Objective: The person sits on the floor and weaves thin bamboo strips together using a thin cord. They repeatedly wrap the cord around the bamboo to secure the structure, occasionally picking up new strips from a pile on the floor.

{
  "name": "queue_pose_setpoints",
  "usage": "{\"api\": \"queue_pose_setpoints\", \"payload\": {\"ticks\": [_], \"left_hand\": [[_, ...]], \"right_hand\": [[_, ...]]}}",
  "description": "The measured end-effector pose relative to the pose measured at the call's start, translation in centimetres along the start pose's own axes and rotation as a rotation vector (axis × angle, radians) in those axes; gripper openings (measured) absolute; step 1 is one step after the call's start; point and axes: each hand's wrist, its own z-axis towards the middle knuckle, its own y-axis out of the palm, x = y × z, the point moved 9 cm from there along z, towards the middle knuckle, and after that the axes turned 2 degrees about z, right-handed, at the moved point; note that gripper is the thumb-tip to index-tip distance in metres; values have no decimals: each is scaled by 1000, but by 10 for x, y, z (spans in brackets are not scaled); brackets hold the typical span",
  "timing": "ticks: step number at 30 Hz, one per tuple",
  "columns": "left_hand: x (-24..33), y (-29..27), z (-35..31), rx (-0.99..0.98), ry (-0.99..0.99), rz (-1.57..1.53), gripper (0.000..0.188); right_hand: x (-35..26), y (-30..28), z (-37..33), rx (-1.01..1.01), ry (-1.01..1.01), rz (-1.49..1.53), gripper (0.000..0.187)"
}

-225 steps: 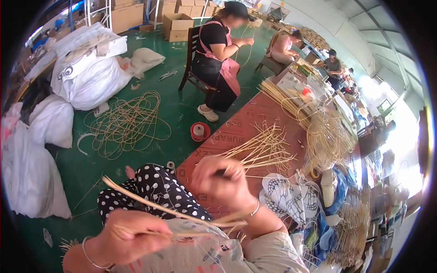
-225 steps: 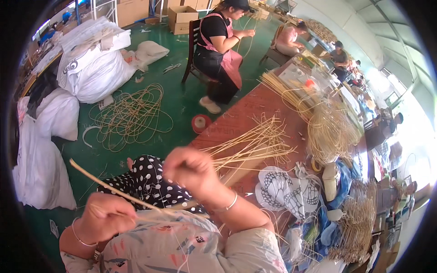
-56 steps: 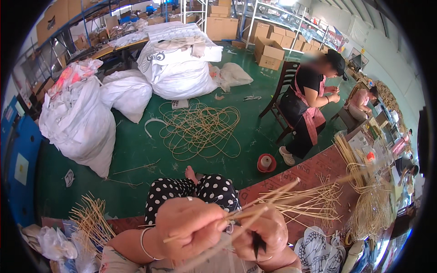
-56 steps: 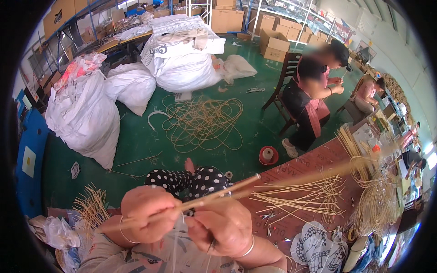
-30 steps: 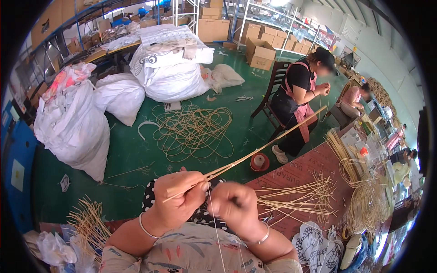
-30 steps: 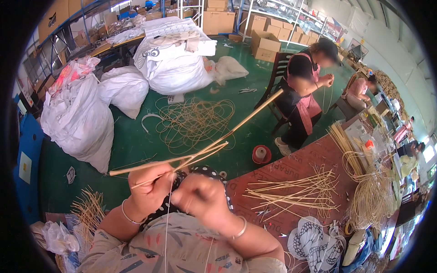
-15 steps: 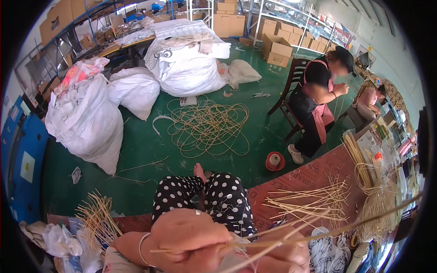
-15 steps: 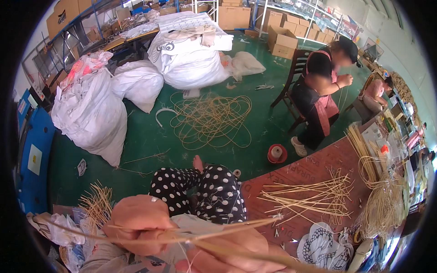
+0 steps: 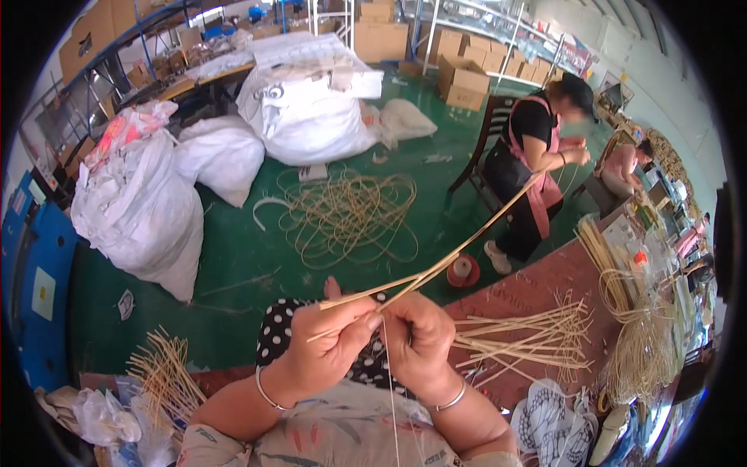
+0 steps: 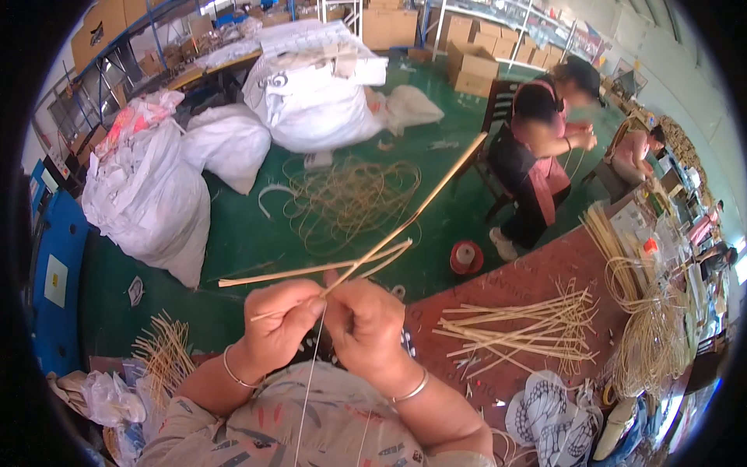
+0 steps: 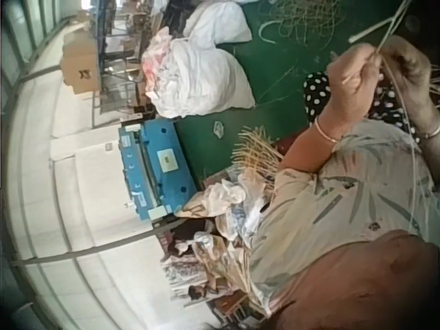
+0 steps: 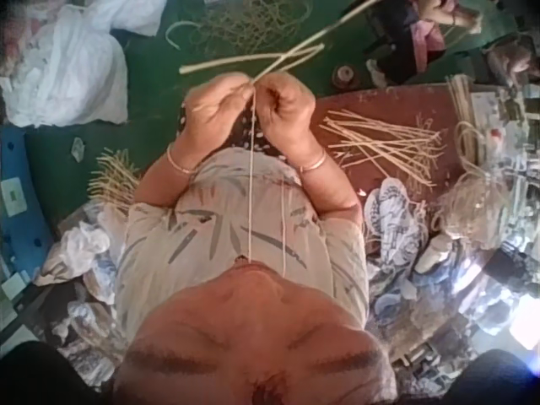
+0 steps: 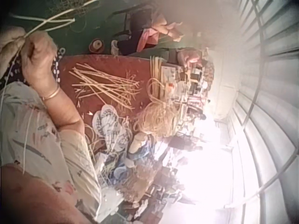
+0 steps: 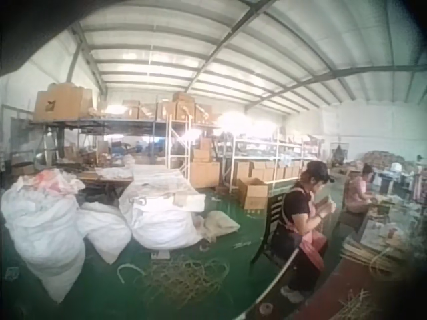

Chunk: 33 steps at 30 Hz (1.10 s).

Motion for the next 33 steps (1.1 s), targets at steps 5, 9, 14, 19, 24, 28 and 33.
{"api": "queue_pose_setpoints", "payload": {"ticks": [5, 9, 14, 19, 24, 28, 33], "left_hand": [[0, -6, 2, -43, -136, -169, 11], [14, -5, -2, -61, -159, -406, 21], [24, 5, -6, -145, -176, -501, 28], [16, 11, -10, -90, -156, -460, 32], [5, 10, -7, -28, -124, -377, 32], [-8, 1, -7, -94, -225, -452, 31], [-20, 8, -7, -203, -369, -444, 25]], "right_hand": [[-28, -7, 2, -123, -194, 71, 28], [-28, -18, 0, -164, -84, 123, 40], [-36, -27, -4, -11, -152, -48, 39], [-45, -21, -1, 43, -256, -85, 34], [-34, -21, 4, 49, -214, -60, 28], [-3, -53, 0, 304, 42, 363, 29], [42, -67, 6, 357, 397, 666, 21]]}}
